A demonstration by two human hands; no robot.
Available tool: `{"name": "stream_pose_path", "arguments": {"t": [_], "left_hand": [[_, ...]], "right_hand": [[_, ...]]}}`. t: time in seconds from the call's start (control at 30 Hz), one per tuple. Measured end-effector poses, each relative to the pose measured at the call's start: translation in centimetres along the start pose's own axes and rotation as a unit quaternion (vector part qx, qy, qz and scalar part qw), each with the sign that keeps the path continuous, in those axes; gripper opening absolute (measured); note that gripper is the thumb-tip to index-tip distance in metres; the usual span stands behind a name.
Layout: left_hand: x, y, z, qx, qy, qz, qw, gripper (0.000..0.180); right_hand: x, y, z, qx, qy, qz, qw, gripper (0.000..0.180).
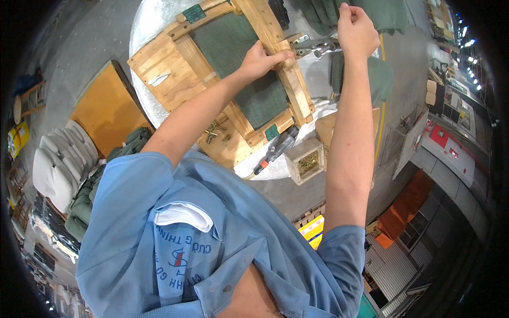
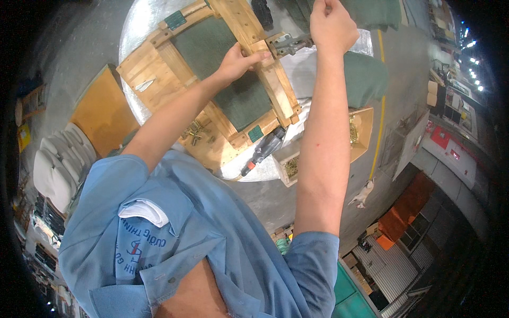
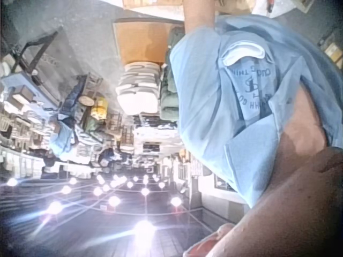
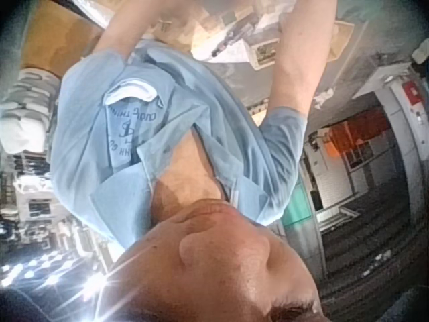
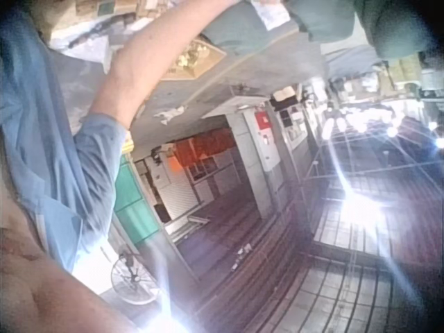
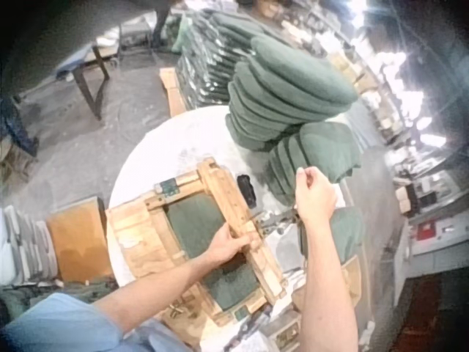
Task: The person assembles a wooden frame by attaching green fabric panels using a pneumatic staple gun. They position the fabric, clamp the frame, and drive staples into the wood, repeating the process for multiple sections.
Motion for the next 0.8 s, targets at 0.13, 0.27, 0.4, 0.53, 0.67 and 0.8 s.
{"name": "stream_pose_path", "arguments": {"t": [0.13, 0.27, 0.4, 0.53, 0.67, 0.8], "left_hand": [[0.4, 0.5, 0.3, 0.046, 0.015, -0.016, 0.999, 0.084], [-0.1, 0.8, -0.2, 0.041, -0.006, -0.038, 0.998, 0.095], [-0.2, 0.4, 0.2, 0.021, -0.01, -0.068, 0.997, 0.097], [-0.6, 0.2, -0.7, 0.02, -0.009, -0.08, 0.997, 0.094], [-1.6, 0.3, -2.5, 0.032, -0.048, -0.117, 0.992, 0.088], [-1.4, 0.3, -2.6, 0.024, -0.049, -0.143, 0.988, 0.082]], "right_hand": [[-0.3, 0.6, 1.1, 0.057, 0.063, -0.056, 0.995, 0.041], [-0.2, 0.3, 1.3, 0.058, 0.067, -0.049, 0.995, 0.04], [-0.2, 0.4, 0.7, 0.049, 0.093, -0.064, 0.992, 0.04], [-0.9, 0.6, 3.2, -0.091, 0.121, -0.062, 0.986, 0.04], [-2.2, 0.9, 6.2, -0.127, 0.105, -0.066, 0.984, 0.034], [-3.0, 1.2, 9.2, -0.098, 0.148, -0.022, 0.984, 0.027]]}}
Point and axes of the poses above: each hand's wrist, its own x-axis away from the middle knuckle, its own y-axis out of the palm, z = x × y, the point moved 8 cm from there along -x, towards the middle knuckle, and after that the axes turned 12 degrees about -x, right-handed, at the moved point
